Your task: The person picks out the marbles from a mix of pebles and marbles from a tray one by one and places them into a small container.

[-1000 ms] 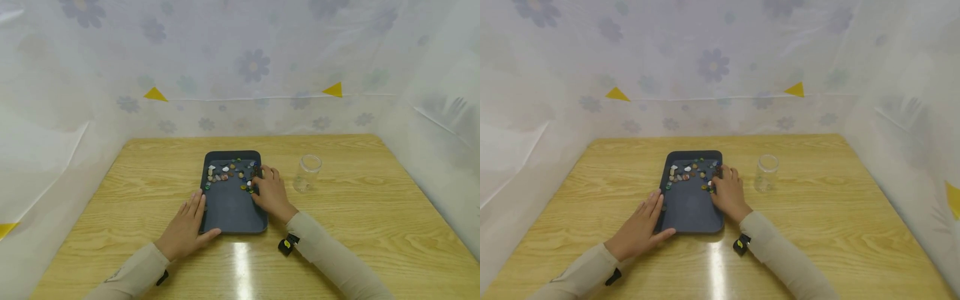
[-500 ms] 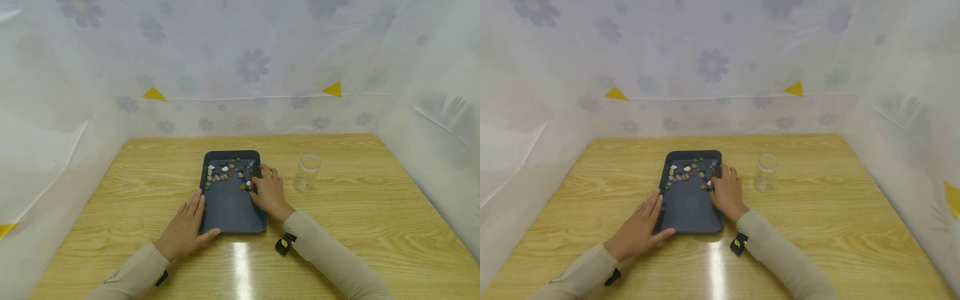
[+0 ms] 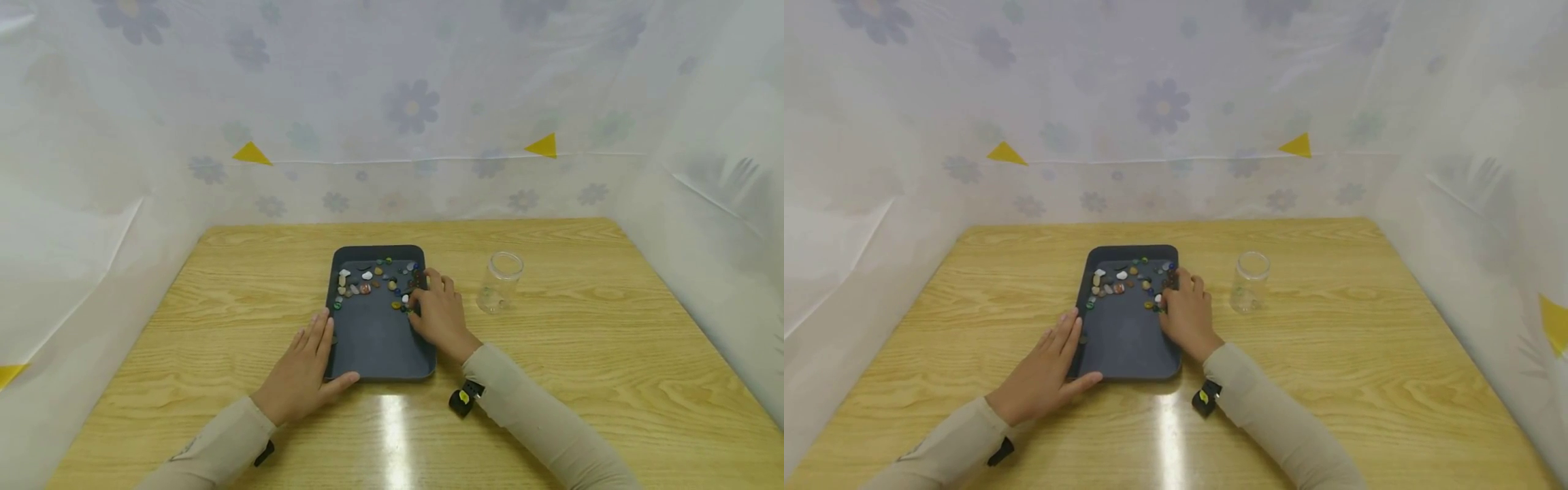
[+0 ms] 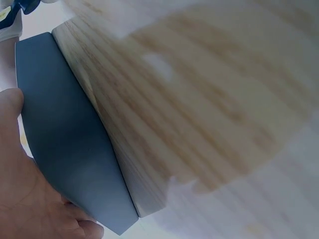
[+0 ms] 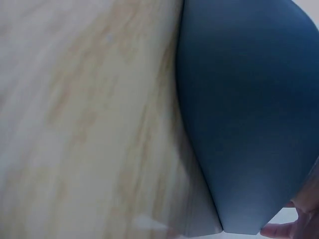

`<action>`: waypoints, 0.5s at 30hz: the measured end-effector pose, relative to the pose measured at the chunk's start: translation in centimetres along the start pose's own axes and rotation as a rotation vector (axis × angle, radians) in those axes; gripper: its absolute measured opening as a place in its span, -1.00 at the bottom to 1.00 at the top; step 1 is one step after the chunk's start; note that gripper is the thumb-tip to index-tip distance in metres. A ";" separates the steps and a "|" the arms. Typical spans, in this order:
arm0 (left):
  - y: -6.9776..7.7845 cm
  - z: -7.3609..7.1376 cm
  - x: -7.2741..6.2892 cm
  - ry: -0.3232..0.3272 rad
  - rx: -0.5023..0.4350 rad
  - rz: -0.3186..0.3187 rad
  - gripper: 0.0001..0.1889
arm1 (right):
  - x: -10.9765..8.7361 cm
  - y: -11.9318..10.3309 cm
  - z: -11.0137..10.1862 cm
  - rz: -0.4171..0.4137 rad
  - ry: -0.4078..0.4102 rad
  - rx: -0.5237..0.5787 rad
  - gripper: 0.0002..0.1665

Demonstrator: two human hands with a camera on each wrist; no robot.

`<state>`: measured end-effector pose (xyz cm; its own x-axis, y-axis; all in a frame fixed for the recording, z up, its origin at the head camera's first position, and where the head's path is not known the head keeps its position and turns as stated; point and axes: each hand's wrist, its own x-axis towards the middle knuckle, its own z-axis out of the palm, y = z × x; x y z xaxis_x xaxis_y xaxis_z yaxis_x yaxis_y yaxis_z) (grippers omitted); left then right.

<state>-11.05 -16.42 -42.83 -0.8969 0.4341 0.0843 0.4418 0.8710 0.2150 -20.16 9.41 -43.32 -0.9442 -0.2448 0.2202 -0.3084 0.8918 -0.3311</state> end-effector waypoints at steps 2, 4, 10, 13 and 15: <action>0.0 0.0 0.0 -0.003 0.000 0.001 0.04 | 0.0 0.0 -0.2 -0.010 0.019 0.002 -0.92; 0.0 0.0 0.0 -0.006 0.000 0.001 0.04 | -0.1 0.0 -0.3 -0.025 0.044 0.004 -0.91; 0.0 0.1 0.0 -0.013 0.001 -0.003 0.05 | 0.0 0.0 -1.4 -0.036 0.072 0.056 -0.90; 0.0 0.0 0.0 -0.013 -0.004 -0.002 0.05 | 0.2 0.0 -2.2 -0.037 0.078 0.072 -0.90; 0.0 0.0 0.0 -0.011 -0.003 0.000 0.05 | 0.4 0.0 -2.7 -0.034 0.083 0.078 -0.88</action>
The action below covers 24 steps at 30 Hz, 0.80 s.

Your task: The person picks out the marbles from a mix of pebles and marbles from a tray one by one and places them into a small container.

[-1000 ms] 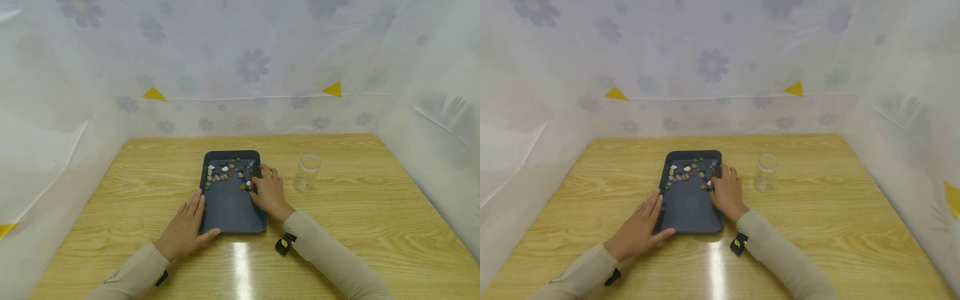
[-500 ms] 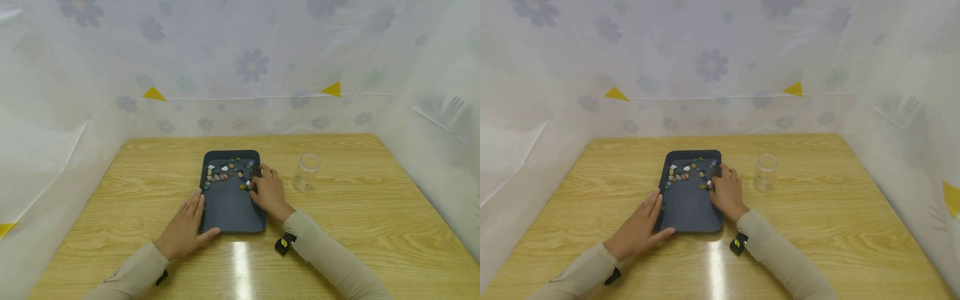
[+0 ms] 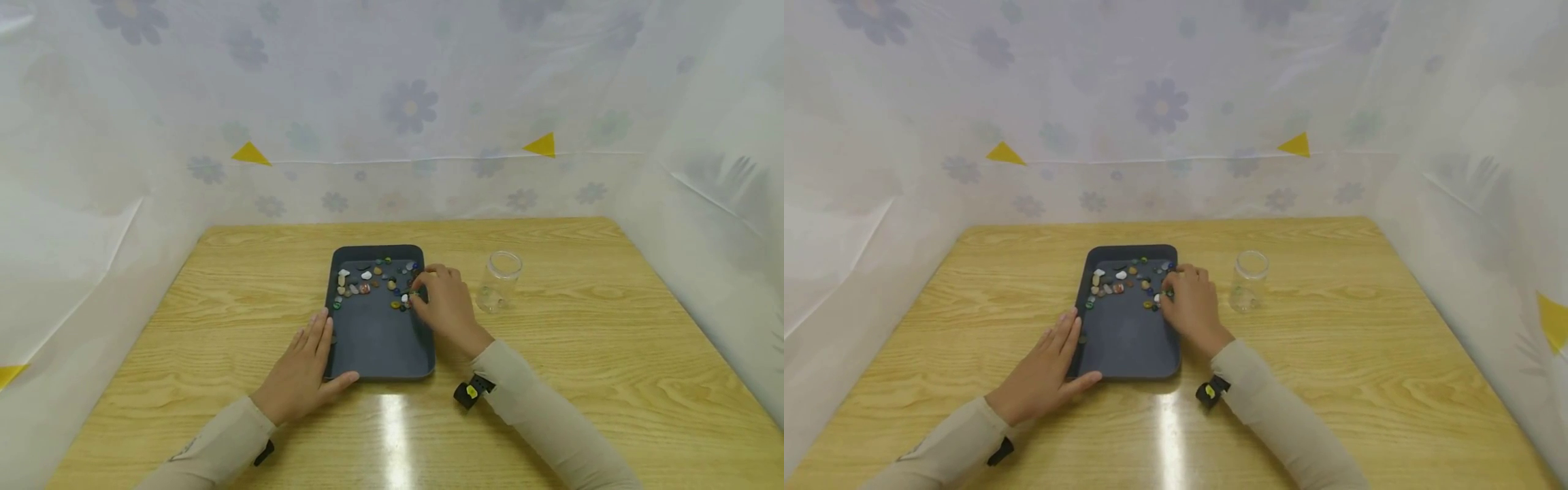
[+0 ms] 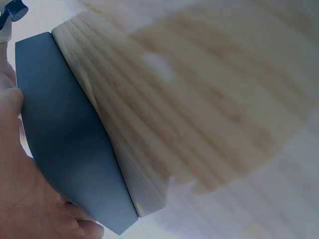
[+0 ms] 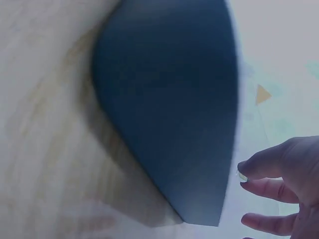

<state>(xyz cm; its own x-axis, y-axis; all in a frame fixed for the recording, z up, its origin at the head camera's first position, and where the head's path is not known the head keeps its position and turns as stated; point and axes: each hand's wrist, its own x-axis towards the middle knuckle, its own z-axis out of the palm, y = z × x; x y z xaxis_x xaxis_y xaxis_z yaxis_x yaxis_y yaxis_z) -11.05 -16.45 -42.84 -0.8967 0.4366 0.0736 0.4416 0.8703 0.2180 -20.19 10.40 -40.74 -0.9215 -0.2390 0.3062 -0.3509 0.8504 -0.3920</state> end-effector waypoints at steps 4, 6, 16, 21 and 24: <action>-0.1 0.0 0.0 0.003 -0.002 0.001 0.05 | 0.2 0.0 -1.0 0.018 0.009 0.031 -0.87; -0.1 0.1 0.0 0.001 -0.002 0.002 0.05 | 0.2 0.1 -1.5 0.029 0.015 0.067 -0.88; 0.0 -0.1 0.1 0.003 0.005 0.014 0.04 | -0.2 0.8 -4.4 0.023 0.065 0.139 -0.81; 0.1 -0.1 0.0 0.006 0.008 0.019 0.04 | -0.4 1.4 -6.3 0.009 0.118 0.142 -0.80; 0.1 -0.1 0.0 0.005 0.006 0.020 0.04 | -0.6 2.1 -7.2 0.007 0.147 0.139 -0.80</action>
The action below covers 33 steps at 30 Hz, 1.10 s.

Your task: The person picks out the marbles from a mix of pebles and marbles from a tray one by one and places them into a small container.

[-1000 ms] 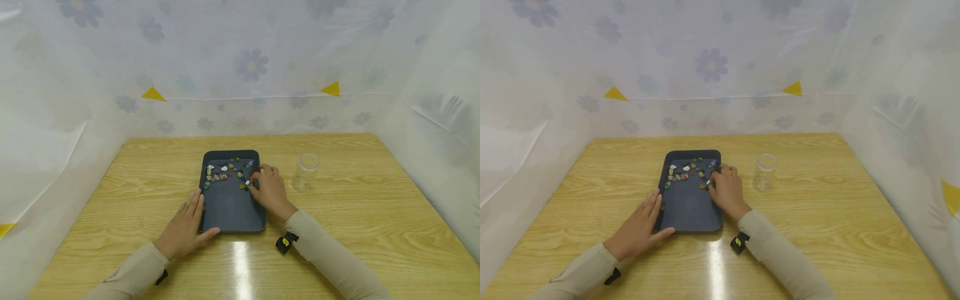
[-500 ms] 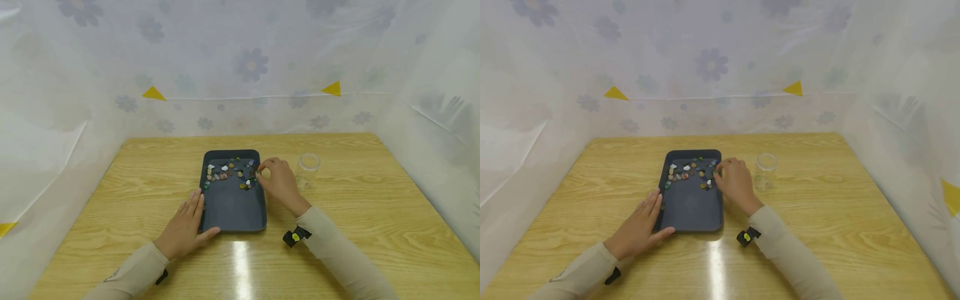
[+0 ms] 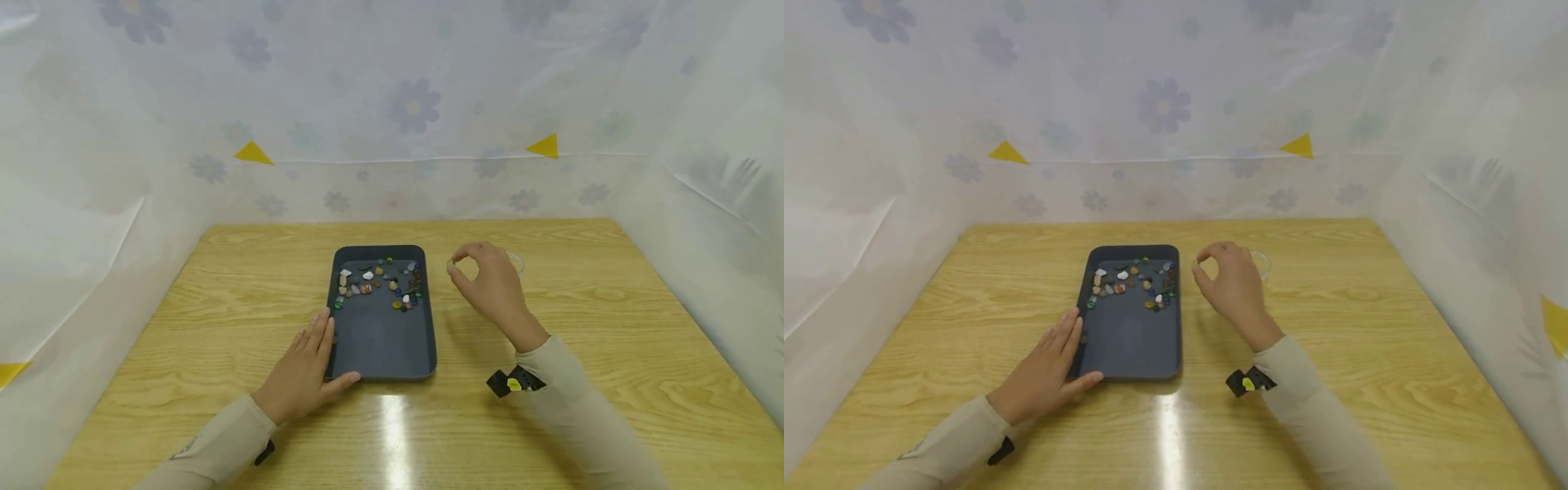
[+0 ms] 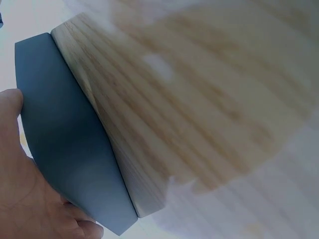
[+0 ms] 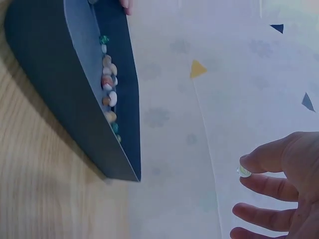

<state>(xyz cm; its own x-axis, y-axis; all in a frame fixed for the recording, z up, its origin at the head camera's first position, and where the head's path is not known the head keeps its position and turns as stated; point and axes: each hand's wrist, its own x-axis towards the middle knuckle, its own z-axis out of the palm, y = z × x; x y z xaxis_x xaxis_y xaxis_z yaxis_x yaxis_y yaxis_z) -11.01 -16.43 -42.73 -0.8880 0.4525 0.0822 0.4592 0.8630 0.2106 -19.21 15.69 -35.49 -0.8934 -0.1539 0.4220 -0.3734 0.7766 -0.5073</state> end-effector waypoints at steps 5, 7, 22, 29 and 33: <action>0.0 0.1 0.1 0.000 0.002 0.000 0.04 | -0.2 1.4 -1.6 0.011 0.032 0.000 -0.80; 0.0 0.1 0.1 -0.002 0.003 0.001 0.04 | -0.3 2.0 -2.2 0.022 0.039 0.002 -0.80; 0.0 -0.1 0.0 0.010 -0.013 0.005 0.03 | -1.5 5.8 -4.8 0.149 0.024 -0.035 -0.73; 0.0 -0.1 0.0 0.001 -0.010 -0.004 0.04 | -1.2 6.2 -5.3 0.203 -0.060 -0.016 -0.65; 0.0 -0.1 0.0 -0.004 -0.004 -0.009 0.05 | -1.0 6.3 -5.4 0.235 -0.122 -0.020 -0.60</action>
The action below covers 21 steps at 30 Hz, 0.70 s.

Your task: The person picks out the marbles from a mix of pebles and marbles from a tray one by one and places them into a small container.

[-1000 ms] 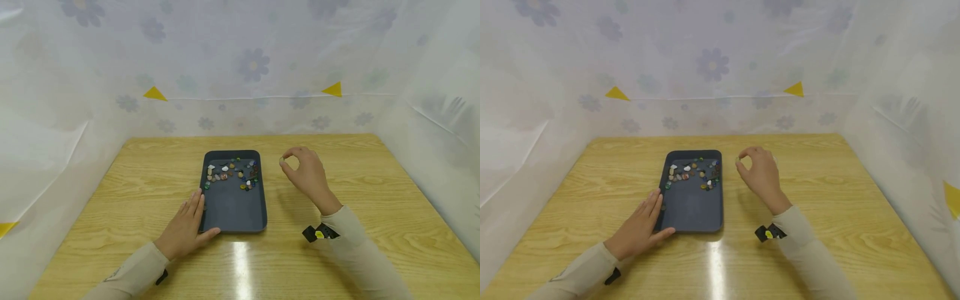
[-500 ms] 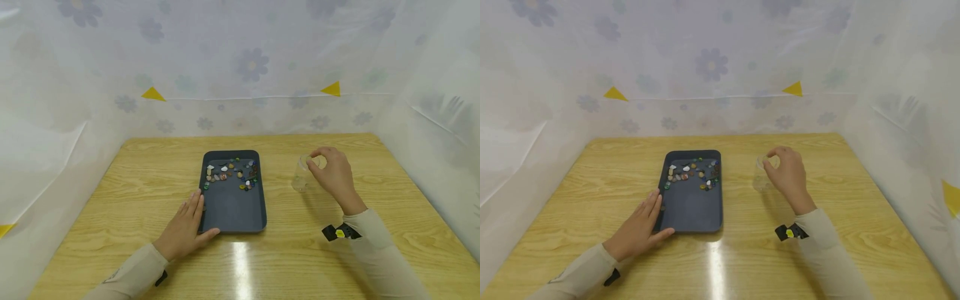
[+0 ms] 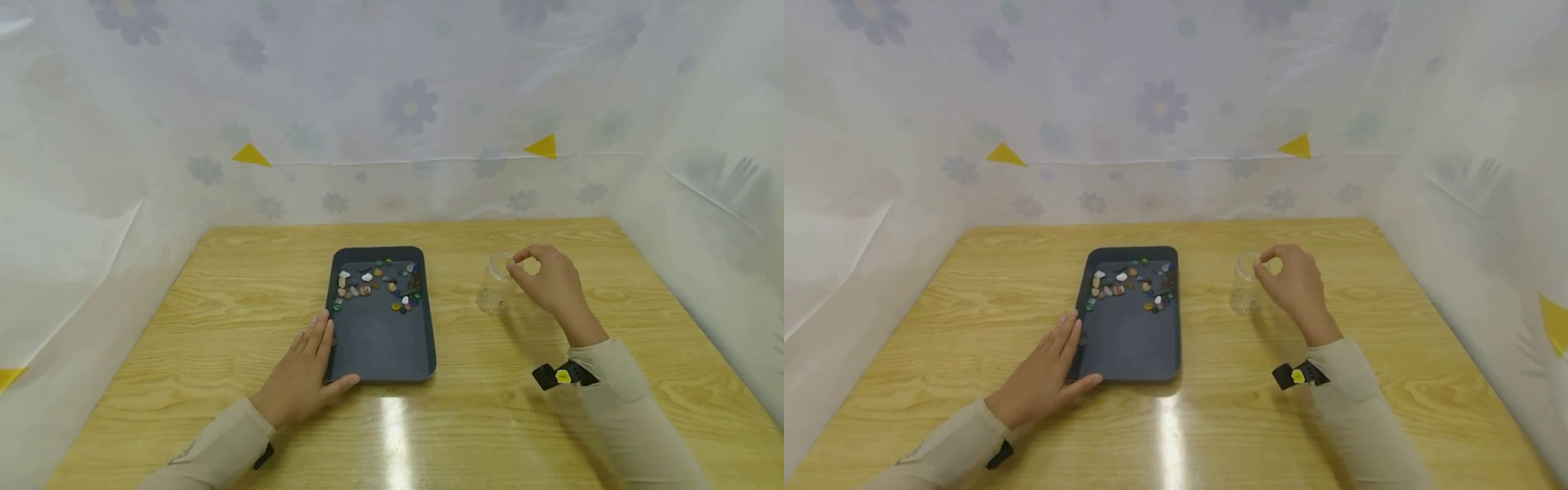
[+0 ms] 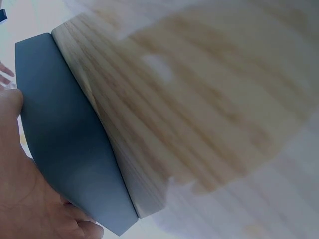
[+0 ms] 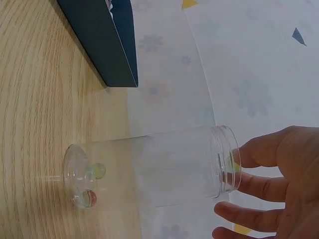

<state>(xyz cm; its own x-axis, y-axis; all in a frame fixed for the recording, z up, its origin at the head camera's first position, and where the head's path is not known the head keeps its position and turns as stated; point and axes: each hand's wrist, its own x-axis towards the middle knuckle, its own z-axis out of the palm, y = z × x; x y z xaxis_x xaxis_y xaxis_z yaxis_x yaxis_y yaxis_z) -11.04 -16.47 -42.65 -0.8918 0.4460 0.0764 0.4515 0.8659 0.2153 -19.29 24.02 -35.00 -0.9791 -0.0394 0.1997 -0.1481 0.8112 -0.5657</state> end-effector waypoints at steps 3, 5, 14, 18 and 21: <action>0.0 0.0 0.0 -0.003 0.004 0.000 0.05 | 0.1 0.1 -0.1 0.012 -0.034 0.002 -0.58; 0.1 0.0 0.0 -0.004 0.003 -0.002 0.05 | 0.2 0.2 -0.1 0.012 -0.047 0.003 -0.56; 0.1 -0.1 0.0 -0.009 -0.001 -0.002 0.04 | 0.2 0.1 -0.3 0.011 -0.067 -0.005 -0.56; 0.0 0.0 0.0 -0.011 0.000 -0.005 0.04 | 0.2 0.1 -0.4 0.010 -0.071 -0.006 -0.58; 0.0 0.0 0.0 -0.009 -0.001 -0.004 0.04 | 0.3 0.1 -0.3 0.005 -0.073 -0.006 -0.59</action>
<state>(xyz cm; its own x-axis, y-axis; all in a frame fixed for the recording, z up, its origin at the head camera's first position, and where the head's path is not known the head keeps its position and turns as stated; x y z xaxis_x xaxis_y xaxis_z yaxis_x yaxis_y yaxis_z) -11.02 -16.45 -42.69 -0.8931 0.4448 0.0668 0.4481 0.8673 0.2168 -19.52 24.30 -34.75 -0.9875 -0.0775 0.1376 -0.1422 0.8149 -0.5619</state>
